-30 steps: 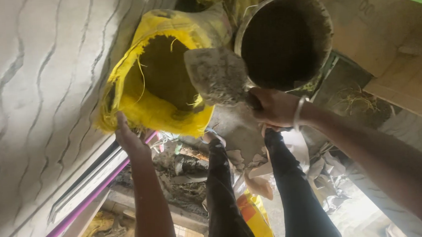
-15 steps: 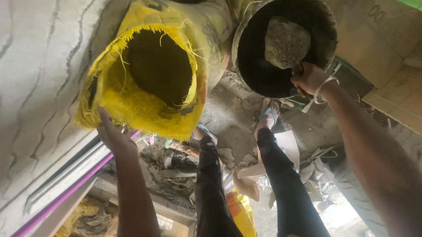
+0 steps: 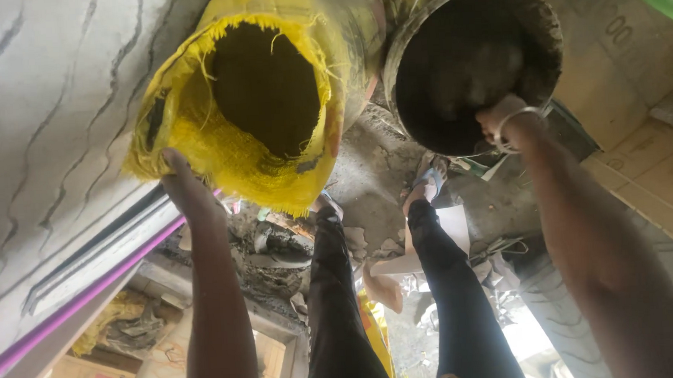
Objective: Transferring cement from a bag into a bucket using a trowel.
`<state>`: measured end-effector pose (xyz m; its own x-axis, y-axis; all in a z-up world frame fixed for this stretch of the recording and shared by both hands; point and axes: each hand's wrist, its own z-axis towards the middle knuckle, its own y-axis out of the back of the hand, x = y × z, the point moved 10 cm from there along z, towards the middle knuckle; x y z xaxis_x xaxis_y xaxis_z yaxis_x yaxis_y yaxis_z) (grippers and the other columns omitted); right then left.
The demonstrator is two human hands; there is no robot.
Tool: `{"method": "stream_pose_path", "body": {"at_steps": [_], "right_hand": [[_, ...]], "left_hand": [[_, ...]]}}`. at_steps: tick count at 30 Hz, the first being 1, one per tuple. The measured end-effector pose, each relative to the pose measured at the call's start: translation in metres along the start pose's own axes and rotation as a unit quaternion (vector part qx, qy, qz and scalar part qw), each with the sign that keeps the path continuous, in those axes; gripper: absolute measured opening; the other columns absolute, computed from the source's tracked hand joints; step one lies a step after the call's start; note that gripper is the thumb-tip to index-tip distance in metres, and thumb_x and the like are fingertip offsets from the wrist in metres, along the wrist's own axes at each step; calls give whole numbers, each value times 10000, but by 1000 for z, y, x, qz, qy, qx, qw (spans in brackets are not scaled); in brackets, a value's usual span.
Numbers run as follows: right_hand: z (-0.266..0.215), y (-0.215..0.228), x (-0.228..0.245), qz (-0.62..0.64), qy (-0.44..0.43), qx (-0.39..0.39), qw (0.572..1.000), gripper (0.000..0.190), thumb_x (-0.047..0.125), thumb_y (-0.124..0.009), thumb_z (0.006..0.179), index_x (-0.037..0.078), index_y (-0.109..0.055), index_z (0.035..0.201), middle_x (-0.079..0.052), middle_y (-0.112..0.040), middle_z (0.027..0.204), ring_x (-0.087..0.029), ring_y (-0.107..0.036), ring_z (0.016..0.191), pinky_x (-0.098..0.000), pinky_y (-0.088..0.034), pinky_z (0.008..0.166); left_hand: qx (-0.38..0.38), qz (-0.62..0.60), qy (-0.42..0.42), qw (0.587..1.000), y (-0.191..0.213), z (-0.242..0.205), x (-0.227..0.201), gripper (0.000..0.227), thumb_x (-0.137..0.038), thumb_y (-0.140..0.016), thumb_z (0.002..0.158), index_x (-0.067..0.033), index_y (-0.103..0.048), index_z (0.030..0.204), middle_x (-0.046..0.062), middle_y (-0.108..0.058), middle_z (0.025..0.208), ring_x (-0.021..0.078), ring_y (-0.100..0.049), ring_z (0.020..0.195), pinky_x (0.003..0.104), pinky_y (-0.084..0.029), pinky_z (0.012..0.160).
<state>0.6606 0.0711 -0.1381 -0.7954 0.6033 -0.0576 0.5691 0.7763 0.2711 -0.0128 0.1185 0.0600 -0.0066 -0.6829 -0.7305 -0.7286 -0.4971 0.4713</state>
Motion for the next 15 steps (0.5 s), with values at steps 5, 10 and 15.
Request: {"method": "stream_pose_path", "body": {"at_steps": [5, 10, 15], "right_hand": [[-26, 9, 20, -302, 50, -42, 951, 387, 348, -541, 1067, 50, -783, 1119, -163, -782, 1052, -290, -767, 937, -423, -601, 876], [-96, 31, 28, -313, 79, -71, 944, 344, 317, -529, 1066, 68, -745, 1166, -159, -729, 1113, -290, -712, 986, -430, -573, 859], [-119, 49, 0, -103, 105, -97, 984, 253, 252, -565, 1049, 103, -659, 1232, -138, -676, 998, -256, -653, 836, -421, -533, 709]], "left_hand": [[1, 13, 10, 1000, 2, 14, 13, 764, -662, -533, 963, 55, -488, 1222, 109, -566, 1030, 183, -626, 906, 337, -597, 739], [6, 35, -17, 999, 14, 35, 35, 712, -669, -558, 1029, 19, -514, 1208, 114, -516, 1062, 198, -532, 909, 364, -539, 779], [36, 23, -52, 998, 17, 31, 25, 702, -702, -549, 976, -35, -482, 1187, 112, -570, 1086, 194, -587, 952, 386, -542, 829]]}}
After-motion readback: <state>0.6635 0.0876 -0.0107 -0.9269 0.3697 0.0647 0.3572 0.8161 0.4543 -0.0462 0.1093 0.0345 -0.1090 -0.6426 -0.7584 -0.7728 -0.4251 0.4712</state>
